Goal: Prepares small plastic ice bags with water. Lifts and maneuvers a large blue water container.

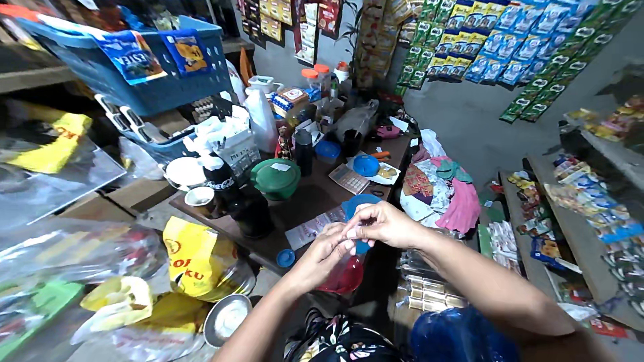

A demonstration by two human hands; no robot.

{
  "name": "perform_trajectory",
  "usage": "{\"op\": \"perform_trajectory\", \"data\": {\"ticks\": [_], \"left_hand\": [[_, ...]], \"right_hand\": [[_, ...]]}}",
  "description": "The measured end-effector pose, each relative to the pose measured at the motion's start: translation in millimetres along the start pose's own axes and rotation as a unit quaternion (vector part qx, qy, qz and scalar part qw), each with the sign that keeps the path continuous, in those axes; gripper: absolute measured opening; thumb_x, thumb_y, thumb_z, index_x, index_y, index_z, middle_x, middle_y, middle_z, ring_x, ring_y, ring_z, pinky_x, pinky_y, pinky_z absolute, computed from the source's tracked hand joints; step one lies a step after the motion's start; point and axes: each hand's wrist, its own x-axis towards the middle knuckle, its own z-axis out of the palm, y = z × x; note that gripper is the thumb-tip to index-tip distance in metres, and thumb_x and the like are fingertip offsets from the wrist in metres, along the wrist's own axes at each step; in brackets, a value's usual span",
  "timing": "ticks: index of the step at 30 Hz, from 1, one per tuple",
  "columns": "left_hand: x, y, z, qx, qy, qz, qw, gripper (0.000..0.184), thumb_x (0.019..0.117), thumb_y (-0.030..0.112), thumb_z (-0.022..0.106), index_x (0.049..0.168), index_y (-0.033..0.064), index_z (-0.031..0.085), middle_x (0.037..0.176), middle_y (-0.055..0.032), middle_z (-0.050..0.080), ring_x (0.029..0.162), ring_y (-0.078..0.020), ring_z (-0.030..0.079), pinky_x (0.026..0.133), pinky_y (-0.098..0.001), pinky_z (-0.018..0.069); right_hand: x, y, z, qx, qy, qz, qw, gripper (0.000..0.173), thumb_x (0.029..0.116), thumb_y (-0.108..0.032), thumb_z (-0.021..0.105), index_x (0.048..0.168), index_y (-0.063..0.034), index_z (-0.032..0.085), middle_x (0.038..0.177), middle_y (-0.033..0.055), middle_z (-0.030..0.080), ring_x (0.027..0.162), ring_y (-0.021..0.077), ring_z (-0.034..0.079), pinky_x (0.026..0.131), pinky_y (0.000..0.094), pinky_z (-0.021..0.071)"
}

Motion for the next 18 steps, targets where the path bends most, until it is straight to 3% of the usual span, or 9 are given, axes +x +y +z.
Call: {"op": "perform_trajectory", "data": {"ticks": [5,8,9,11,13,15,16,17,18], "left_hand": [[-4.9,-1.3,7.0,0.095,0.075,-0.008,0.993,0.039,0.109,0.023,0.04,0.098,0.0029,0.072,0.116,-0.0061,0.07,0.132,-0.0191,0.051,0.117,-0.0418,0.0298],[5.2,15.9,3.9,0.132,0.093,0.005,0.987,0.036,0.1079,0.023,0.044,0.098,0.0054,0.074,0.109,-0.0031,0.072,0.122,-0.0149,0.057,0.113,-0.0428,0.0338],[9.8,23.9,1.5,0.126,0.098,0.011,0.987,0.035,0.108,0.023,0.044,0.098,0.0071,0.074,0.108,-0.001,0.072,0.118,-0.0113,0.059,0.11,-0.0404,0.0374],[18.9,46.1,-6.7,0.071,0.116,0.022,0.99,0.032,0.1082,0.022,0.044,0.1,0.0087,0.072,0.105,0.003,0.071,0.108,-0.005,0.062,0.1,-0.0297,0.0485],[28.5,73.8,-18.4,-0.004,0.148,0.02,0.989,0.029,0.1089,0.021,0.044,0.104,0.0105,0.07,0.1,0.005,0.071,0.093,-0.0034,0.067,0.084,-0.0247,0.057],[39.6,100.1,-34.2,-0.049,0.169,0.019,0.984,0.027,0.1098,0.022,0.042,0.109,0.0131,0.067,0.105,0.0049,0.073,0.092,-0.005,0.069,0.079,-0.0233,0.0586],[45.4,110.5,-41.6,-0.059,0.183,0.023,0.981,0.026,0.1099,0.024,0.042,0.11,0.0143,0.067,0.108,0.0045,0.072,0.095,-0.0067,0.069,0.081,-0.0242,0.0586],[50.4,120.5,-48.0,-0.081,0.195,0.028,0.977,0.025,0.1101,0.023,0.042,0.111,0.0157,0.066,0.11,0.004,0.072,0.102,-0.0099,0.069,0.091,-0.0289,0.0575],[54.6,128.3,-53.6,-0.103,0.208,0.03,0.972,0.024,0.1105,0.023,0.041,0.11,0.0176,0.065,0.11,0.0042,0.072,0.106,-0.0119,0.068,0.097,-0.0317,0.0561]], "right_hand": [[-1.2,25.4,11.4,0.158,0.086,0.026,0.983,0.007,0.095,-0.003,0.067,0.1,-0.0005,0.073,0.087,-0.0024,0.069,0.067,0.0006,0.062,0.063,0.0163,0.0534],[-10.5,25.9,20.3,0.179,0.151,-0.066,0.97,0.009,0.0942,-0.003,0.068,0.099,-0.0004,0.075,0.091,-0.0005,0.067,0.069,0.0022,0.062,0.063,0.0169,0.0556],[-14.9,30.7,24.8,0.187,0.185,-0.118,0.958,0.011,0.095,-0.006,0.068,0.102,-0.0021,0.075,0.095,-0.0002,0.067,0.069,0.0018,0.062,0.061,0.0168,0.0553],[-24.5,49.0,38.8,0.161,0.25,-0.18,0.938,0.029,0.0989,-0.025,0.067,0.124,-0.0097,0.07,0.111,-0.0012,0.065,0.076,0.0001,0.061,0.064,0.0166,0.0542],[-30.2,79.1,67.7,0.07,0.291,-0.142,0.943,0.059,0.0962,-0.036,0.068,0.143,-0.0038,0.054,0.129,0.01,0.061,0.09,0.0078,0.064,0.071,0.0235,0.0565],[-28.8,113.9,109.1,-0.015,0.295,-0.063,0.953,0.089,0.0828,-0.034,0.082,0.153,0.0004,0.04,0.146,0.0223,0.05,0.112,0.0209,0.064,0.085,0.0329,0.0588],[-26.2,130.8,128.6,-0.055,0.297,-0.055,0.952,0.101,0.0769,-0.035,0.087,0.155,0.0027,0.035,0.153,0.0274,0.042,0.127,0.0277,0.058,0.098,0.0381,0.0558],[-22.3,147.5,144.7,-0.09,0.311,-0.085,0.942,0.106,0.0738,-0.035,0.089,0.153,0.0076,0.034,0.155,0.0334,0.037,0.137,0.0353,0.05,0.109,0.0437,0.0498],[-17.8,159.6,155.6,-0.115,0.333,-0.127,0.927,0.1,0.0767,-0.036,0.087,0.15,0.0102,0.037,0.153,0.0365,0.037,0.141,0.0383,0.046,0.113,0.0446,0.0454]]}}
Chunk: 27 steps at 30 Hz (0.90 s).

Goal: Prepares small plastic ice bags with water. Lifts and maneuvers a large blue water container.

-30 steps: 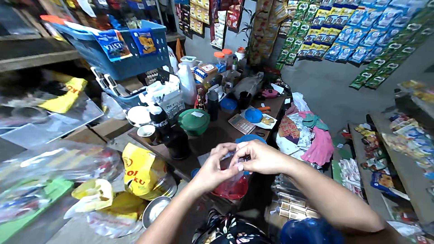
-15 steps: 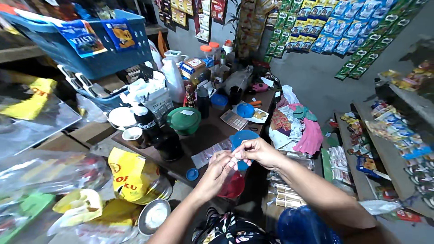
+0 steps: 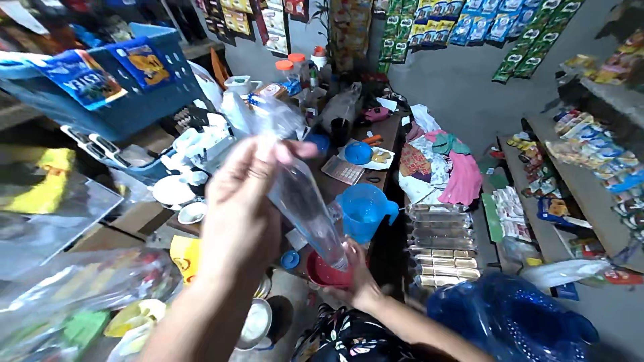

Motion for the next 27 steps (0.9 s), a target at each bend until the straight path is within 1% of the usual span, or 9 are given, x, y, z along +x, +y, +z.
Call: {"op": "perform_trajectory", "data": {"ticks": [6,9,11,13,14,17,21,25,27], "left_hand": [[29.9,-22.3,-82.4,-0.096,-0.079,-0.047,0.991,0.029,0.112,0.028,0.037,0.129,0.0148,0.057,0.13,-0.0053,0.066,0.124,-0.0255,0.063,0.106,-0.0434,0.0533],[45.0,-42.2,-110.7,-0.074,-0.181,-0.008,0.981,0.032,0.1076,0.028,0.049,0.136,0.0194,0.062,0.144,-0.0018,0.061,0.137,-0.0222,0.055,0.115,-0.0386,0.0453],[40.0,-46.8,-109.0,-0.063,-0.17,-0.011,0.983,0.03,0.1058,0.025,0.055,0.133,0.0183,0.066,0.142,0.0001,0.063,0.136,-0.0189,0.056,0.116,-0.0375,0.0449],[27.9,-55.2,-120.8,-0.023,-0.212,-0.016,0.977,0.033,0.1049,0.026,0.056,0.135,0.0148,0.064,0.145,-0.0046,0.061,0.137,-0.0238,0.055,0.114,-0.041,0.0471],[24.9,-58.3,-135.5,0.013,-0.309,-0.017,0.951,0.042,0.1072,0.027,0.049,0.146,0.0112,0.05,0.156,-0.0093,0.048,0.144,-0.0287,0.045,0.117,-0.0429,0.0428],[-2.5,-47.3,-114.8,-0.04,-0.259,-0.112,0.958,0.033,0.1049,0.022,0.055,0.135,0.0104,0.059,0.144,-0.0131,0.059,0.138,-0.0351,0.053,0.117,-0.0488,0.0432],[1.1,-82.8,-159.9,-0.107,-0.288,-0.152,0.939,0.027,0.1027,0.008,0.054,0.129,0.0032,0.056,0.138,-0.0187,0.06,0.133,-0.0379,0.055,0.112,-0.051,0.0468],[-7.6,-1.7,-48.8,0.118,-0.141,-0.242,0.953,0.021,0.1054,0.02,0.053,0.12,0.0088,0.064,0.113,0.0004,0.071,0.104,-0.0088,0.069,0.089,-0.0252,0.0584],[-7.8,13.9,-32.7,0.075,-0.193,-0.268,0.941,0.021,0.1014,0.013,0.058,0.121,0.0071,0.064,0.112,0.0001,0.071,0.102,-0.0073,0.069,0.089,-0.023,0.0582]], "right_hand": [[-9.5,-11.8,2.8,0.217,0.117,-0.027,0.969,0.053,0.0961,-0.018,0.07,0.137,0.0113,0.055,0.137,0.0224,0.059,0.123,0.0125,0.06,0.106,0.0273,0.05],[-17.6,-27.8,-19.7,0.43,0.014,0.097,0.897,0.071,0.0992,-0.011,0.063,0.155,0.0095,0.024,0.129,0.014,0.064,0.087,0.0142,0.073,0.069,0.0302,0.0639],[-20.7,-29.2,-26.9,0.562,-0.055,0.197,0.801,0.072,0.1052,-0.017,0.051,0.161,-0.0174,0.006,0.111,0.003,0.072,0.075,0.0123,0.072,0.057,0.0254,0.0599],[-22.2,-29.4,-30.6,0.648,-0.093,0.335,0.678,0.023,0.1113,-0.036,0.036,0.132,-0.0293,0.046,0.079,-0.0044,0.067,0.051,-0.001,0.053,0.043,0.0119,0.0405],[-21.4,-23.5,-30.3,0.662,-0.126,0.383,0.632,0.033,0.1109,-0.044,0.033,0.106,-0.0227,0.058,0.067,-0.0054,0.059,0.044,-0.0026,0.043,0.039,0.0108,0.0325],[-26.3,-7.2,-20.9,0.627,-0.169,0.335,0.683,0.039,0.1117,-0.039,0.029,0.132,-0.0198,0.056,0.092,-0.0002,0.07,0.06,0.0022,0.058,0.05,0.0156,0.046],[-34.0,-11.0,-8.0,0.497,-0.052,0.22,0.837,0.066,0.0946,-0.003,0.06,0.155,-0.005,0.035,0.114,0.0045,0.066,0.066,0.0014,0.055,0.055,0.0188,0.0473],[-39.7,4.0,-13.9,0.552,-0.057,0.239,0.797,0.061,0.1062,-0.037,0.051,0.16,-0.0177,0.029,0.098,-0.0045,0.069,0.052,-0.0031,0.048,0.046,0.0133,0.0408],[-35.0,-1.8,-25.6,0.539,-0.113,0.352,0.757,0.045,0.1106,-0.043,0.034,0.148,-0.0232,0.048,0.092,-0.0026,0.069,0.051,0.0017,0.051,0.044,0.0163,0.0415]]}}
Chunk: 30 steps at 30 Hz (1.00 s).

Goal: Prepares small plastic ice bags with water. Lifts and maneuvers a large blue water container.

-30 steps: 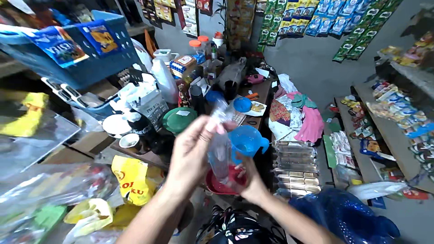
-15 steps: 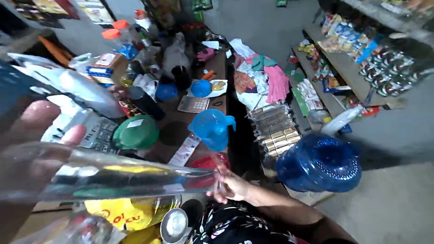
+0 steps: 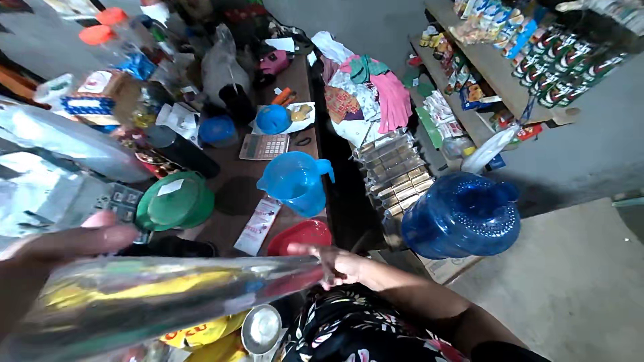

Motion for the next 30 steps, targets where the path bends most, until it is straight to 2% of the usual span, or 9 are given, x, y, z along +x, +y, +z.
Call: {"op": "perform_trajectory", "data": {"ticks": [2,7,10,14,17,19,22,25,30], "left_hand": [[1.9,-16.7,-9.1,-0.045,-0.075,0.031,0.996,0.024,0.1059,0.01,0.048,0.126,0.0082,0.062,0.121,0.0002,0.071,0.109,-0.0066,0.068,0.093,-0.0213,0.0565],[9.7,-36.6,-29.7,-0.053,-0.003,0.042,0.998,0.025,0.1042,0.011,0.051,0.127,0.0072,0.062,0.116,-0.0006,0.071,0.106,-0.0089,0.068,0.092,-0.0246,0.057],[13.9,-23.9,-21.2,0.049,0.045,0.048,0.997,0.029,0.106,0.016,0.046,0.131,0.0055,0.056,0.123,0.0014,0.065,0.115,-0.0075,0.062,0.101,-0.0259,0.0513],[16.9,-65.0,-47.5,0.004,-0.004,0.144,0.99,0.026,0.1048,0.016,0.052,0.124,0.0023,0.063,0.133,-0.012,0.066,0.128,-0.0272,0.06,0.113,-0.044,0.0452],[13.7,-54.0,-12.4,-0.117,0.098,0.12,0.981,0.012,0.0999,0.007,0.06,0.102,0.0085,0.072,0.108,-0.0082,0.074,0.109,-0.0261,0.069,0.11,-0.0456,0.0488],[13.8,-57.6,-33.3,-0.1,-0.008,0.146,0.984,0.021,0.1005,0.014,0.061,0.121,0.0089,0.065,0.126,-0.0075,0.068,0.122,-0.0247,0.062,0.112,-0.0447,0.0457],[10.9,-51.2,-34.4,-0.05,0.035,0.14,0.988,0.05,0.093,0.028,0.074,0.134,0.003,0.06,0.137,-0.0111,0.064,0.128,-0.0252,0.059,0.112,-0.0418,0.0458],[15.5,-48.0,-31.5,0.013,0.084,0.136,0.987,0.037,0.0966,0.021,0.069,0.124,-0.0029,0.063,0.125,-0.0121,0.068,0.119,-0.0226,0.063,0.108,-0.0399,0.0485],[15.4,-51.4,-5.0,-0.025,0.038,0.139,0.989,0.028,0.0964,0.024,0.064,0.114,0.0035,0.068,0.117,-0.0071,0.068,0.114,-0.02,0.062,0.104,-0.0376,0.0464]], "right_hand": [[2.2,-9.9,2.4,-0.023,0.007,0.086,0.996,0.05,0.1098,-0.054,0.028,0.122,-0.0167,0.059,0.073,-0.0028,0.064,0.049,0.0034,0.054,0.042,0.0185,0.0441],[4.7,-10.2,-14.4,-0.094,-0.076,-0.178,0.977,0.066,0.0894,-0.012,0.068,0.149,0.0028,0.044,0.134,0.0137,0.06,0.087,0.0113,0.066,0.067,0.0279,0.057],[5.9,-8.9,-23.2,-0.022,-0.041,-0.148,0.988,0.051,0.1022,-0.029,0.054,0.149,-0.0084,0.046,0.105,-0.0026,0.072,0.065,0.0,0.061,0.052,0.0169,0.0494],[14.7,-28.1,-33.0,-0.046,-0.019,0.063,0.997,0.057,0.1091,-0.056,0.026,0.148,-0.0203,0.049,0.079,0.0024,0.07,0.047,0.0068,0.055,0.041,0.021,0.0448],[17.6,-34.7,-37.8,-0.063,-0.072,-0.002,0.995,0.065,0.1045,-0.044,0.043,0.161,-0.0177,0.025,0.12,0.0061,0.066,0.076,0.0129,0.067,0.058,0.0297,0.0556],[17.7,-32.6,-41.9,-0.094,-0.093,-0.125,0.983,0.077,0.091,-0.03,0.07,0.154,-0.0053,0.034,0.144,0.0112,0.056,0.091,0.0127,0.068,0.064,0.0291,0.0571],[17.5,-35.5,-45.9,-0.118,-0.055,-0.183,0.975,0.065,0.0862,-0.003,0.069,0.147,0.0016,0.047,0.125,0.0101,0.065,0.074,0.0055,0.063,0.058,0.0236,0.0535],[24.0,-32.7,-56.5,-0.015,-0.076,-0.08,0.994,0.059,0.1023,-0.038,0.049,0.155,-0.0138,0.04,0.08,-0.0052,0.067,0.049,-0.0002,0.048,0.044,0.0172,0.0408],[21.0,-47.6,-54.6,-0.037,-0.062,0.078,0.994,0.047,0.111,-0.04,0.031,0.145,-0.0177,0.054,0.089,-0.0025,0.066,0.061,0.0031,0.056,0.051,0.0205,0.0466]]}}
